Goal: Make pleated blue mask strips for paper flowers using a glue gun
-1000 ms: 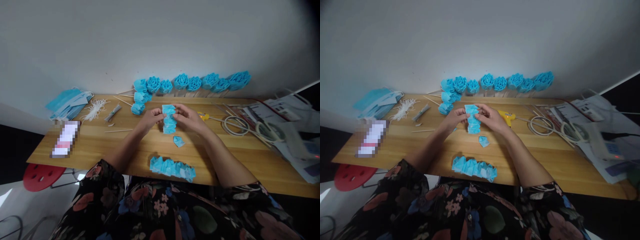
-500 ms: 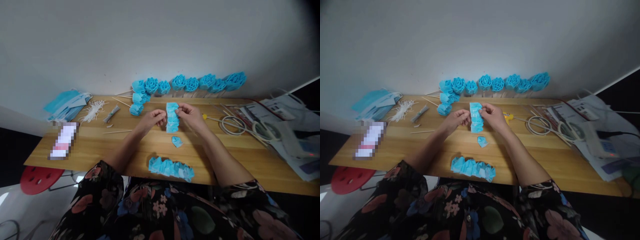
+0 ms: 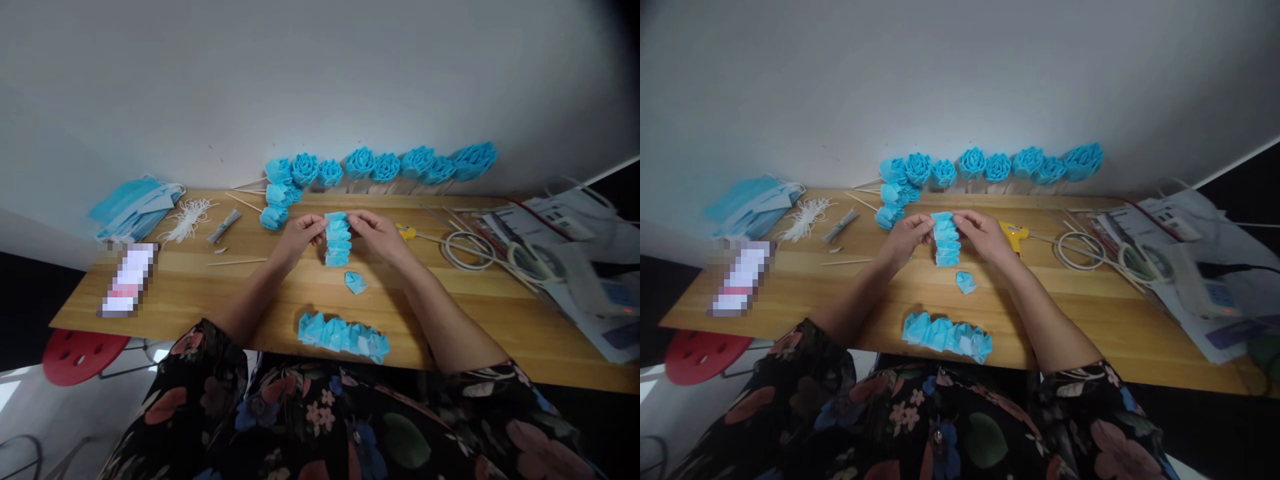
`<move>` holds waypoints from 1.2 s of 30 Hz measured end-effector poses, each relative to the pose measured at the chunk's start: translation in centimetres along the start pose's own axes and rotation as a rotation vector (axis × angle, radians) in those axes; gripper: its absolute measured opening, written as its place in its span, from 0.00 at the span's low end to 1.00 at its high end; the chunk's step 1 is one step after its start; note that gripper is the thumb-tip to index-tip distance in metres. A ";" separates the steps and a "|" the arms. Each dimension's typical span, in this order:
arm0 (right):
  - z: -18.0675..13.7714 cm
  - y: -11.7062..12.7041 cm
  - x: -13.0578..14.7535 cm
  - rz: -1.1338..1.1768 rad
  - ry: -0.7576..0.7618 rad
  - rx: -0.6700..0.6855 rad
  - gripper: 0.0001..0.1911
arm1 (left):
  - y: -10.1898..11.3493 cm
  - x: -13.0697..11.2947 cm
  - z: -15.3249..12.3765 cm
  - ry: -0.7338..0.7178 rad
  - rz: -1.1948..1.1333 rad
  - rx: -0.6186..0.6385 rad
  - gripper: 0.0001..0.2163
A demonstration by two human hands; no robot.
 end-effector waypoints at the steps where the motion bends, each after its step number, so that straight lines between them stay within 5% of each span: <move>1: 0.0 0.1 0.2 -0.010 0.005 -0.016 0.24 | -0.1 0.0 -0.1 -0.001 0.006 0.006 0.19; 13: -0.3 0.0 1.1 -0.148 0.081 -0.015 0.19 | -1.4 -0.1 -1.1 -0.011 0.111 0.096 0.17; 25: -0.1 0.5 1.1 -0.055 0.023 -0.047 0.33 | -0.7 0.0 -0.7 -0.020 0.080 0.019 0.16; 36: -0.2 -0.4 0.7 -0.079 -0.007 0.057 0.25 | -0.9 0.1 -0.6 -0.030 0.011 0.090 0.20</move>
Point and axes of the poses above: each hand's wrist, its own z-axis towards the middle knuckle, its own y-axis out of the back of the hand, x = y × z, the point moved 4 cm from there along z, towards the middle knuckle, and after that the axes turned 15 degrees about y, right-handed, at the moved point
